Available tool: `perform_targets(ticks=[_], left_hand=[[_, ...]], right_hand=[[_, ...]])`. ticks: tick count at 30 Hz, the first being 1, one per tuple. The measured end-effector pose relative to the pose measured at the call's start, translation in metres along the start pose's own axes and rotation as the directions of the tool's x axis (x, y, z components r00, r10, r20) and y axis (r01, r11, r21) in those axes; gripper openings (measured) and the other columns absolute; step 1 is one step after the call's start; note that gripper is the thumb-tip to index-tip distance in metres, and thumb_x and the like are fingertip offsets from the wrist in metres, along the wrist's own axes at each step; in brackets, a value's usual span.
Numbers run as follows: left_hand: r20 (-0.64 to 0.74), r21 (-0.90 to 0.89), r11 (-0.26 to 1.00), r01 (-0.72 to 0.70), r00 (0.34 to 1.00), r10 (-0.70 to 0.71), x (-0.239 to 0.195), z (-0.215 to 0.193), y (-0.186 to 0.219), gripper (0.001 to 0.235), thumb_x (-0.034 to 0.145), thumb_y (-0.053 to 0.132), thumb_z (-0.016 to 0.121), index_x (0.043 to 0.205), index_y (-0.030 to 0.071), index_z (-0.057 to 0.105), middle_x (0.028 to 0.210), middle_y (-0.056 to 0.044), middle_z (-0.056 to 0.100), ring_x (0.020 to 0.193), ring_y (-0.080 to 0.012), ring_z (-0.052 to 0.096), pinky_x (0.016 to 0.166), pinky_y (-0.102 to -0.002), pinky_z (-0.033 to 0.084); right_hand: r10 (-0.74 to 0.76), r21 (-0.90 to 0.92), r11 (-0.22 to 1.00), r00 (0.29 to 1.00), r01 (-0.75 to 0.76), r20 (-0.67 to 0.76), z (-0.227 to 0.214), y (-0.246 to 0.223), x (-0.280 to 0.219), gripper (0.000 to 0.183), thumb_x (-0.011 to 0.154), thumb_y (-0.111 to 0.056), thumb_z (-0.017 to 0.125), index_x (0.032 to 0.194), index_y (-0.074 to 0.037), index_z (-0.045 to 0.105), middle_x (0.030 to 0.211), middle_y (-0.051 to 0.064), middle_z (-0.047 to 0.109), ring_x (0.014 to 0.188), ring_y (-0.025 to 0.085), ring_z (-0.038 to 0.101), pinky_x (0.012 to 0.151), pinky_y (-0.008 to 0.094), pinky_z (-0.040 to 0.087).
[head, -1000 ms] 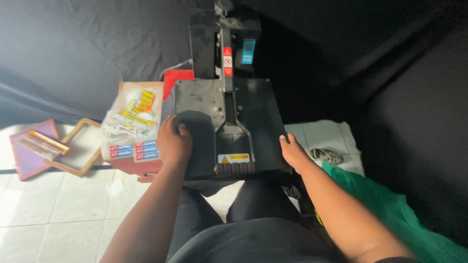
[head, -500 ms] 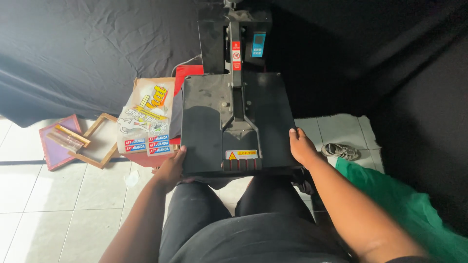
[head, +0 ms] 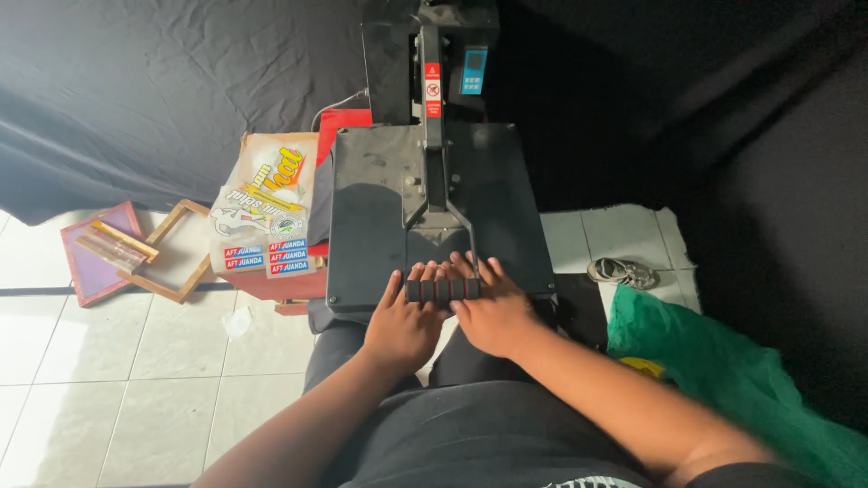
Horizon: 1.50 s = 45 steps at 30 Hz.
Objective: The person operates a heat press machine to apply a design onto a black t-shirt. They repeatedly lower the press, hold it down, and then lift it to check the shirt before repeating the process.
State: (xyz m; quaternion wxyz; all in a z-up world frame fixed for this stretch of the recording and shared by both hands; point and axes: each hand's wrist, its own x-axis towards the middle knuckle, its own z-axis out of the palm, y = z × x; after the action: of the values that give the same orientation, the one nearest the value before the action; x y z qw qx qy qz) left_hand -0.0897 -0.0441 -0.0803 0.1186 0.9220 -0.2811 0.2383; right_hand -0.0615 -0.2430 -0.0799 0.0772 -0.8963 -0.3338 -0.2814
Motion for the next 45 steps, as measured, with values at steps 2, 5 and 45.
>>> perform_targets(ticks=[2,5,45], left_hand=[[0.005,0.005,0.999,0.034,0.999,-0.034,-0.015,0.002,-0.020,0.057,0.099,0.039,0.052,0.143,0.002,0.054,0.151,-0.022,0.052,0.142,-0.0374,0.047,0.120,-0.055,0.029],[0.070,0.057,0.991,0.121,0.990,-0.125,-0.039,-0.011,-0.053,0.059,0.102,0.041,0.050,0.146,0.001,0.050,0.153,-0.024,0.049,0.141,-0.0391,0.047,0.119,-0.051,0.033],[0.512,0.103,0.881,0.463,0.734,-0.446,0.077,-0.041,-0.083,0.076,0.103,0.053,0.034,0.161,0.004,0.029,0.169,-0.015,0.026,0.158,-0.0304,0.018,0.127,-0.054,0.010]], right_hand=[[0.031,-0.028,0.999,0.999,-0.031,0.034,-0.022,0.016,-0.005,0.064,0.089,-0.029,0.061,0.147,-0.004,0.053,0.149,0.019,0.054,0.135,0.039,0.053,0.111,0.055,0.039],[0.131,-0.120,0.986,0.981,-0.114,0.143,-0.031,0.044,-0.034,0.065,0.096,-0.035,0.052,0.154,-0.006,0.044,0.153,0.018,0.050,0.140,0.036,0.047,0.118,0.054,0.028],[0.085,0.372,0.928,0.975,-0.003,-0.205,-0.085,0.053,0.038,0.026,0.101,-0.021,0.051,0.114,-0.008,0.070,0.109,0.007,0.067,0.109,0.029,0.064,0.117,0.046,0.037]])
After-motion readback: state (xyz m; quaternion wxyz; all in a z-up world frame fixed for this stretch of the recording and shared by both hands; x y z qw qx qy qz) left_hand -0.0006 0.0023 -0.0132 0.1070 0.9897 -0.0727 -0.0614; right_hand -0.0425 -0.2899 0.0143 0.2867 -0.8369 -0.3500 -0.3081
